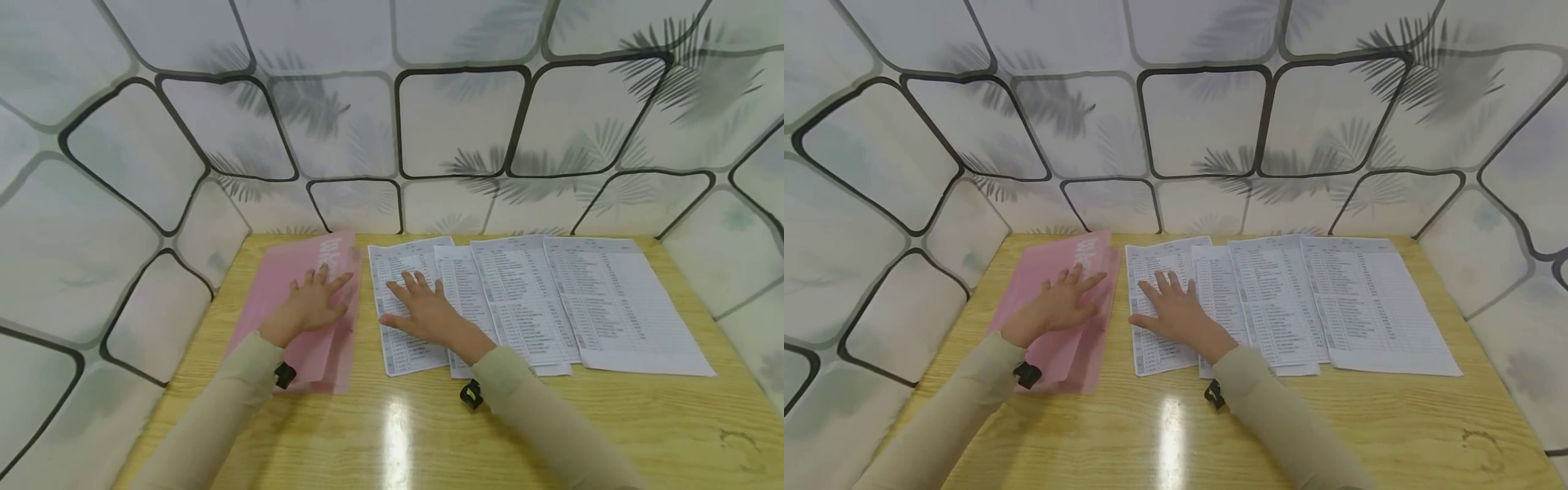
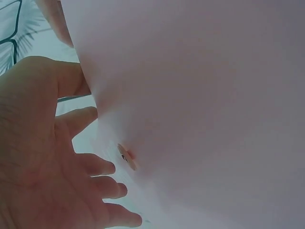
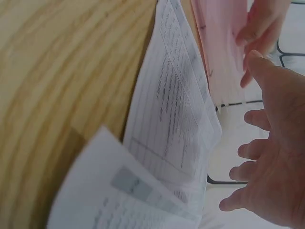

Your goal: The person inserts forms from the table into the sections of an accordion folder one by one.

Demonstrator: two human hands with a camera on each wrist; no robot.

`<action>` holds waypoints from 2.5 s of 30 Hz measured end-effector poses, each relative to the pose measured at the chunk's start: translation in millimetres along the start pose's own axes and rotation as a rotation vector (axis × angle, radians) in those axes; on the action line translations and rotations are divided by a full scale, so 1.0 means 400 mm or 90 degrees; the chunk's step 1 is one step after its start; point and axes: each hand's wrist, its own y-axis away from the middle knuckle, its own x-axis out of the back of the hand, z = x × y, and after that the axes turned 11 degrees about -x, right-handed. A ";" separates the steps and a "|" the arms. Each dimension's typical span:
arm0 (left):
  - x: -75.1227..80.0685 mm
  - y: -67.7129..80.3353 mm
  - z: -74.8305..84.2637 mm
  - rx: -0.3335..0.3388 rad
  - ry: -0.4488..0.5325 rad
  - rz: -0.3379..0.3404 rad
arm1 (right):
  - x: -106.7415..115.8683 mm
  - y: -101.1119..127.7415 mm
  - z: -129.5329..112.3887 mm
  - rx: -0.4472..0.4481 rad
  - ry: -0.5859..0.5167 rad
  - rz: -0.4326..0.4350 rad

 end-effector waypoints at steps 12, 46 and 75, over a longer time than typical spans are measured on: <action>-0.001 0.002 -0.005 -0.038 0.045 0.015 | -0.061 -0.026 -0.061 0.019 0.023 -0.030; 0.055 0.029 -0.024 -0.095 0.064 0.073 | -0.125 -0.036 -0.141 -0.004 0.102 -0.036; 0.125 0.068 -0.080 -0.120 0.163 0.171 | -0.139 -0.038 -0.150 -0.042 0.117 -0.040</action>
